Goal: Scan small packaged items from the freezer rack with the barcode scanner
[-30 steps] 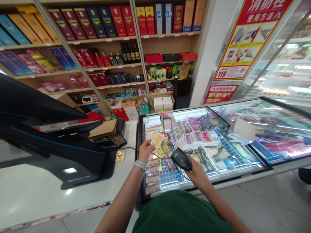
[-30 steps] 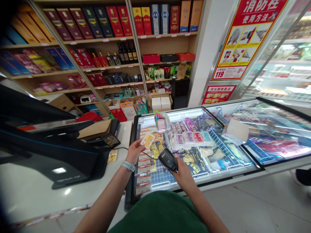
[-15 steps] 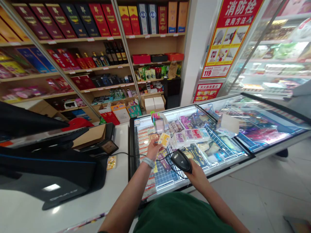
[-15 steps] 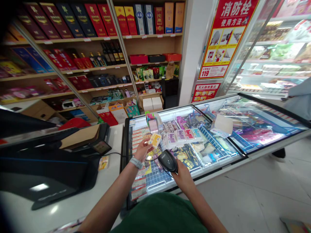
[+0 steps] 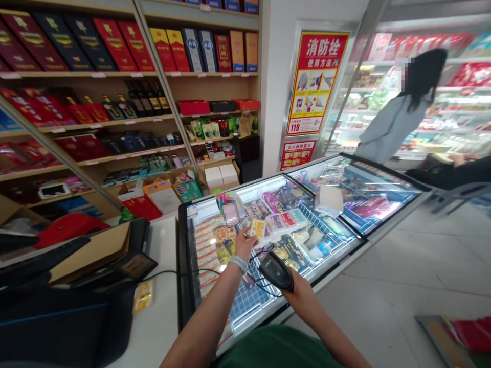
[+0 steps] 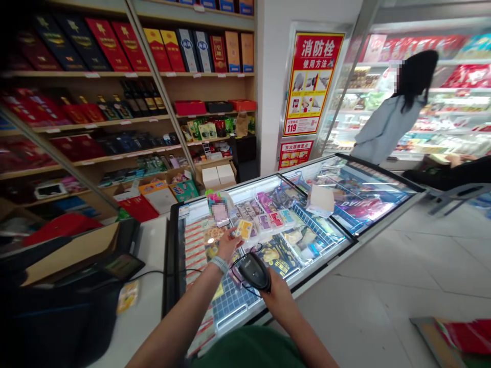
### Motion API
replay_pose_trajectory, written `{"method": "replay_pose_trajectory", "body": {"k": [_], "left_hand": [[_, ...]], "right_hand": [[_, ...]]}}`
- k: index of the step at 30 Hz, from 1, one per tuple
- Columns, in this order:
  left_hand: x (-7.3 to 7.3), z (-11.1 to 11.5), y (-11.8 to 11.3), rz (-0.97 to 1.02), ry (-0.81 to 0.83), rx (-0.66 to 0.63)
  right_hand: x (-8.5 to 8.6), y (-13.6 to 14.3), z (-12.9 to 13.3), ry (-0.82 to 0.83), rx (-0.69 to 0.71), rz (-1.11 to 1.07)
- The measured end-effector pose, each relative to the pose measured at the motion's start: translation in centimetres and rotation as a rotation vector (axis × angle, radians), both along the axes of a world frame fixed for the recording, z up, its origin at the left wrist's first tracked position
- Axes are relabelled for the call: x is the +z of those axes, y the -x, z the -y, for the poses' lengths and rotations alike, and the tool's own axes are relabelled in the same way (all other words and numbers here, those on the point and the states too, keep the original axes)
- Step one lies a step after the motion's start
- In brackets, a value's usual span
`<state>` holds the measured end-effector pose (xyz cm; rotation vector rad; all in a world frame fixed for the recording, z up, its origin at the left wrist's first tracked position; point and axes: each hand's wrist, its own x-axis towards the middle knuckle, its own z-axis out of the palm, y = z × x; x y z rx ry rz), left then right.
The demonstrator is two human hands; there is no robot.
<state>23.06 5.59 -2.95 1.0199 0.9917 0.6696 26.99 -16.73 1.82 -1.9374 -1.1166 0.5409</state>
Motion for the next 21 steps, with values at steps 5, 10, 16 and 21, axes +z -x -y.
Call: {"method": "replay_pose_trajectory", "body": {"k": [5,10,16,21], "left_hand": [[-0.5,0.0,-0.9,-0.087,-0.093,-0.018],[-0.4,-0.2,-0.7,-0.193,-0.209,-0.072],[-0.5,-0.5,-0.3,-0.509,-0.563,-0.208],[-0.8,-0.7,-0.3,-0.604,-0.677,-0.294]], "right_hand": [[0.0,0.1,0.1,-0.034,-0.017,-0.042],[-0.2,0.3,0.0,-0.034,-0.048,-0.048],[-0.9,0.1,-0.6,-0.017,-0.048,-0.070],[-2.4,-0.5,-1.0,0.024,-0.040,-0.078]]}}
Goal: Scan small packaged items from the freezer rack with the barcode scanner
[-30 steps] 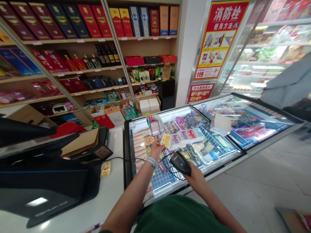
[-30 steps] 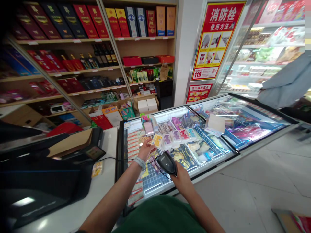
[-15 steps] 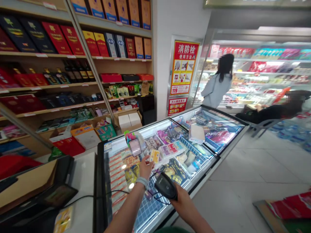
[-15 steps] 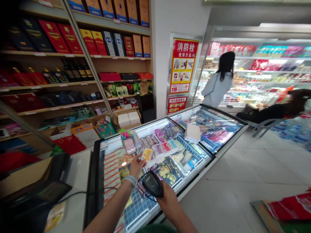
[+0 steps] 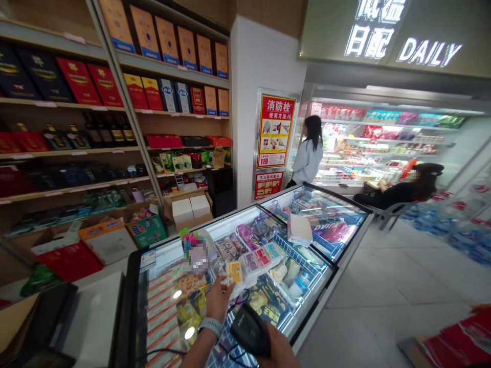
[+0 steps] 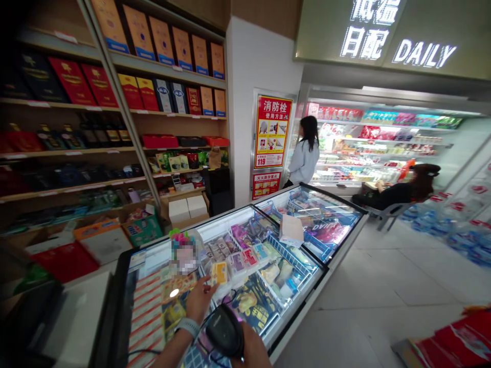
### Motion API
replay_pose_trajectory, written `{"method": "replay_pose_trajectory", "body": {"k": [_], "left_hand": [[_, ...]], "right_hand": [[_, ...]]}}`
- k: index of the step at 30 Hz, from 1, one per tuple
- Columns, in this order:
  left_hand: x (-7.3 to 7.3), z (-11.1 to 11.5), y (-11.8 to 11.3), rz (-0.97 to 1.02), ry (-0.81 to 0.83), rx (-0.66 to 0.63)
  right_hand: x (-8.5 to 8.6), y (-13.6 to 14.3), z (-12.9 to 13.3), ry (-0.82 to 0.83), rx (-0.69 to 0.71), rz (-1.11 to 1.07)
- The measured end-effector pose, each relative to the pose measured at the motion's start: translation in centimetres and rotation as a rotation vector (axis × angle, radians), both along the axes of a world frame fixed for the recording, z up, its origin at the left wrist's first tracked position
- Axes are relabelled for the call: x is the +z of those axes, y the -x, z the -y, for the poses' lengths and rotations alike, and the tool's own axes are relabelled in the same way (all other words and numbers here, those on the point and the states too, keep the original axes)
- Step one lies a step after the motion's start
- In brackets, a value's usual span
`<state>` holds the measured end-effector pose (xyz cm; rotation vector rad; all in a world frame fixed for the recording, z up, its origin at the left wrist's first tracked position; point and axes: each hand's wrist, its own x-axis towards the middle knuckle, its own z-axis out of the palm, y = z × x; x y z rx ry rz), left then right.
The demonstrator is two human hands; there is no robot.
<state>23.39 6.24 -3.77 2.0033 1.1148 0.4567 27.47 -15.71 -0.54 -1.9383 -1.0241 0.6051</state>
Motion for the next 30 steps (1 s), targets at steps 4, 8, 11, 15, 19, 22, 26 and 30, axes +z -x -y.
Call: {"method": "replay_pose_trajectory", "body": {"k": [4,8,11,15,19,22,26,30], "left_hand": [[0.2,-0.2,-0.1,-0.085,-0.048,-0.038],[0.5,-0.2,-0.4,-0.141,-0.060,-0.054],[0.5,-0.2,-0.5,-0.164,-0.061,-0.043],[0.3,-0.2,-0.6,-0.170,-0.069,-0.054],[-0.1,-0.1,-0.3,-0.145,-0.069,-0.067],[-0.3,0.0,0.0,-0.133,-0.079,-0.068],[-0.5,0.1,0.7,-0.121,-0.091,-0.057],[-0.7,-0.1,1.7,-0.109,-0.077,-0.039]], "right_hand": [[-0.3,-0.1,-0.1,0.006,0.002,0.025],[0.5,0.3,0.0,-0.071,0.028,0.012],[0.9,0.5,0.3,-0.074,0.000,0.013],[0.9,0.6,0.6,-0.068,-0.001,0.011],[1.7,0.6,0.7,-0.089,0.004,-0.005],[2.5,0.8,0.8,-0.092,0.001,-0.010],[2.6,0.8,0.8,-0.092,0.016,0.002],[1.9,0.6,0.7,-0.056,0.023,0.038]]}}
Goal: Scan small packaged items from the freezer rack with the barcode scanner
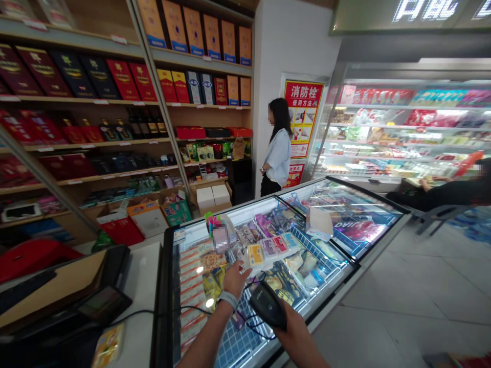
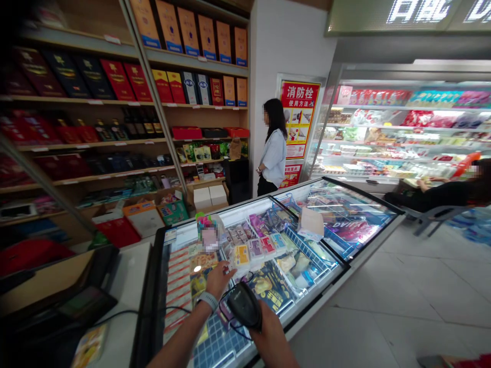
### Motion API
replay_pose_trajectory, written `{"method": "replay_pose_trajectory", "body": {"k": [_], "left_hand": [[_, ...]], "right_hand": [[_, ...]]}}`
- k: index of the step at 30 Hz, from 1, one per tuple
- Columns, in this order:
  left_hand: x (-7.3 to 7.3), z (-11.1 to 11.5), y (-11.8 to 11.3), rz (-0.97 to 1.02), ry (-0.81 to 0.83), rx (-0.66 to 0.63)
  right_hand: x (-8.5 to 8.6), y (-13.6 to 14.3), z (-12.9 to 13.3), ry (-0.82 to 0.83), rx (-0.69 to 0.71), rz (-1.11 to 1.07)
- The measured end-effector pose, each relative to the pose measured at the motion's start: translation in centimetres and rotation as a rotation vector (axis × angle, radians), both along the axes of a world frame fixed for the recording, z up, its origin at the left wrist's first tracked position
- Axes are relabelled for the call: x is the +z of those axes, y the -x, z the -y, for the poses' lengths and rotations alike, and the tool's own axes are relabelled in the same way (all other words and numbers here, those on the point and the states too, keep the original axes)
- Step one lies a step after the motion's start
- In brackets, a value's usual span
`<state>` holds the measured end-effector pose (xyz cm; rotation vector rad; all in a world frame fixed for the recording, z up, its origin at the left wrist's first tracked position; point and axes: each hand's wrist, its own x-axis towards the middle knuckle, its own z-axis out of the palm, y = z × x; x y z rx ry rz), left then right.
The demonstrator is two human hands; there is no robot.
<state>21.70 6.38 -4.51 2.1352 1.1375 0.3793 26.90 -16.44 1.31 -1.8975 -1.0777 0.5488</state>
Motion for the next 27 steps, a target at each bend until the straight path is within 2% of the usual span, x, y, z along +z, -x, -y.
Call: {"method": "replay_pose_trajectory", "body": {"k": [6,13,19,27], "left_hand": [[-0.3,-0.4,2.7,0.007,0.004,0.048],[-0.9,-0.4,8.0,-0.021,-0.014,0.144],[-2.4,0.1,13.5,-0.069,-0.014,0.234],[-4.8,1.6,19.8,-0.173,-0.008,0.304]], "right_hand": [[-0.5,-0.1,-0.3,-0.023,0.023,0.005],[-0.2,0.5,-1.6,-0.046,0.098,0.069],[0.4,1.0,-2.7,-0.032,0.184,0.074],[-0.1,1.3,-4.2,-0.042,0.282,0.101]]}}
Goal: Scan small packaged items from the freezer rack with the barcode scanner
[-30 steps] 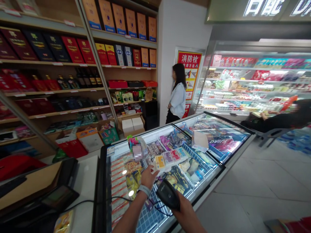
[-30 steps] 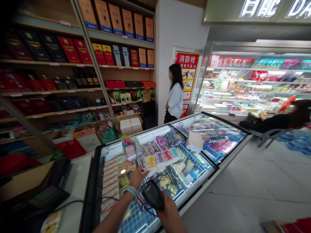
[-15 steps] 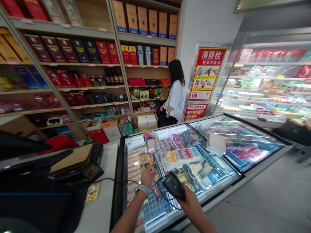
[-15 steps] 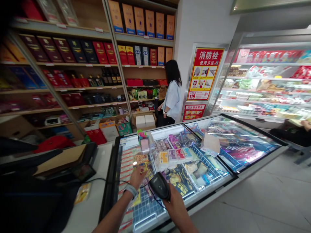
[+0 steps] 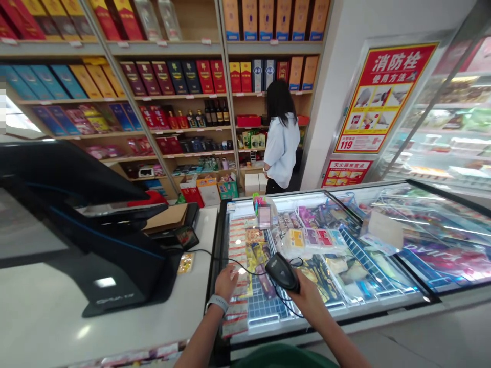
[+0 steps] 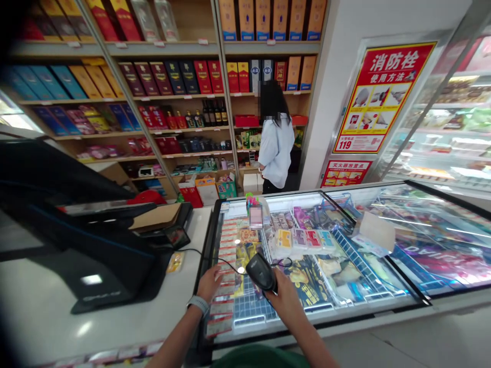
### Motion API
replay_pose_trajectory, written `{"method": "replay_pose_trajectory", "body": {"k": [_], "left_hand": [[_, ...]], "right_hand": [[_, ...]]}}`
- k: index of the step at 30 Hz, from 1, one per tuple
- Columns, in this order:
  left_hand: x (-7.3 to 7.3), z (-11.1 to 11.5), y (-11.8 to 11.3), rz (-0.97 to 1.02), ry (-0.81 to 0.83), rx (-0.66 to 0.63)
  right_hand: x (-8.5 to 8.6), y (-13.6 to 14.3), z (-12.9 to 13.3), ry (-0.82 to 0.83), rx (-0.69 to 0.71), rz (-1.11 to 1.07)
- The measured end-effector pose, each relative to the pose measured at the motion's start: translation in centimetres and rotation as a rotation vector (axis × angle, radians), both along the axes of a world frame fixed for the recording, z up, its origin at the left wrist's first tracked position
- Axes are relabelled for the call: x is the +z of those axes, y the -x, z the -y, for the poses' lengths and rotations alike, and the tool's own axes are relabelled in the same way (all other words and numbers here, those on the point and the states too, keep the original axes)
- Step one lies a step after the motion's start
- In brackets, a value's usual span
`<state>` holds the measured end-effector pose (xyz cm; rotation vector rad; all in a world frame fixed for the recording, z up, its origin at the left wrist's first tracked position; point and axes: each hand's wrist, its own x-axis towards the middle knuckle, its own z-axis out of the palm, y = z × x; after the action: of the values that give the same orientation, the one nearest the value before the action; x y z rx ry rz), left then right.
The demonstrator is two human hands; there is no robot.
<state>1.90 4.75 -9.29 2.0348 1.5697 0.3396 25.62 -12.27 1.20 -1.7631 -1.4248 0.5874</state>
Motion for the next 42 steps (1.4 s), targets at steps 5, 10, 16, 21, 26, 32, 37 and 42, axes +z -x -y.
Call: {"method": "replay_pose_trajectory", "body": {"k": [5,10,16,21,26,32,37,42], "left_hand": [[-0.8,0.7,1.9,-0.090,0.004,0.037],[-0.9,1.2,2.2,-0.128,-0.006,0.032],[-0.7,1.3,1.9,-0.164,-0.006,0.026],[-0.6,0.9,1.2,-0.205,0.013,0.027],[-0.8,0.5,0.5,-0.210,0.008,0.013],[-1.5,0.1,1.0,-0.206,-0.004,0.024],[-2.3,-0.6,2.7,-0.218,-0.019,0.087],[-2.4,-1.6,3.9,-0.237,-0.026,0.141]], "right_hand": [[-0.3,0.1,-0.5,0.030,0.052,0.036],[0.4,-0.2,-0.8,0.032,0.097,0.034],[1.1,-0.8,-0.9,0.045,0.095,0.035],[0.6,-1.3,-0.5,0.020,0.105,0.026],[0.0,-1.5,-0.5,0.029,0.080,0.038],[-0.3,-1.3,-0.7,0.056,0.109,0.025],[-0.4,-1.2,-1.0,0.084,0.113,0.022],[-0.4,-1.2,-1.3,0.090,0.106,0.022]]}}
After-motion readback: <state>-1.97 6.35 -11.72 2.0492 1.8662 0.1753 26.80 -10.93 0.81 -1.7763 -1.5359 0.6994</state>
